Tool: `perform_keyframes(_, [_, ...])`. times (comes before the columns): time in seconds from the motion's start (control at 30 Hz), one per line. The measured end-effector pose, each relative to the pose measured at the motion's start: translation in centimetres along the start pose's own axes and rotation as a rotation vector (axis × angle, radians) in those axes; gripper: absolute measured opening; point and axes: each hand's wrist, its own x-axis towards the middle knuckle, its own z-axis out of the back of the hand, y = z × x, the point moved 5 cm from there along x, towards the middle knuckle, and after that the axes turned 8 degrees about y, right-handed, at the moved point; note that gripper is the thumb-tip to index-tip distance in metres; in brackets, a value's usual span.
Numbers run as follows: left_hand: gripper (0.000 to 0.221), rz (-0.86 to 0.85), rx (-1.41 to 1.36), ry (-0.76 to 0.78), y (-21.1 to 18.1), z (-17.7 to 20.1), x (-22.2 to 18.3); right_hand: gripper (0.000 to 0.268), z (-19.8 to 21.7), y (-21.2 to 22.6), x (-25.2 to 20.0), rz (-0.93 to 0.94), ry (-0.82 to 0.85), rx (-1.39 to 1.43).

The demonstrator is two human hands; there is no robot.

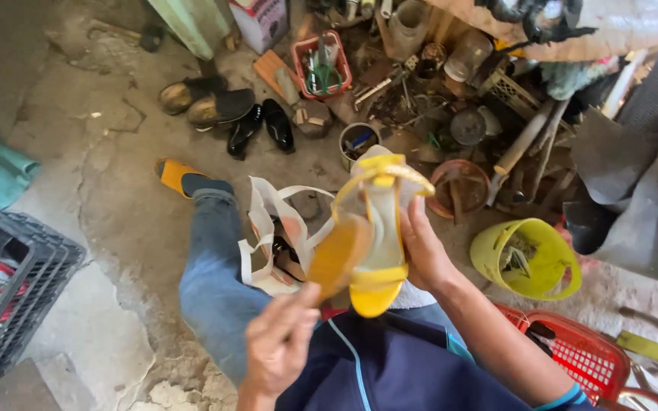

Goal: Cleaning and polishing various shoes including a yellow high heel and black dress shoes using brushes and polish.

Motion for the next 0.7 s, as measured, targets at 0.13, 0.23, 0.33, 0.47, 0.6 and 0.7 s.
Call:
perform_keyframes(0.13, [0.029,-0.157,0.072,0.189,-2.2,1.2,3.1,0.1,-2.0,0.4,-1.0,0.1,0.241,-0.293])
perform_keyframes(0.23, [0.033,-0.197,0.253,0.211,-2.2,2.2,3.1,0.122,-1.7,-0.9,-2.0,-0.194,0.245,-0.23])
perform_keyframes(0.33, [0.032,-0.195,0.436,0.085,-2.4,2.2,2.3,0.123,-2.5,-0.7,-2.1,-0.263,0.29,-0.314])
perform_keyframes(0.47, [0.033,-0.129,0.24,0.174,-1.0,2.4,1.0,0.114,-2.2,-0.6,-2.2,-0.177,0.286,-0.261])
perform_keyframes(0.6, [0.037,0.071,0.121,0.012,-0.3,4.6,-0.4,0.036,-1.7,-0.1,-2.1,-0.192,-0.007,-0.74])
perform_keyframes(0.7, [0.032,0.226,-0.097,-0.098,1.4,5.7,-2.3,0.04,2.0,-1.4,-1.6,-0.152,-0.119,-1.34])
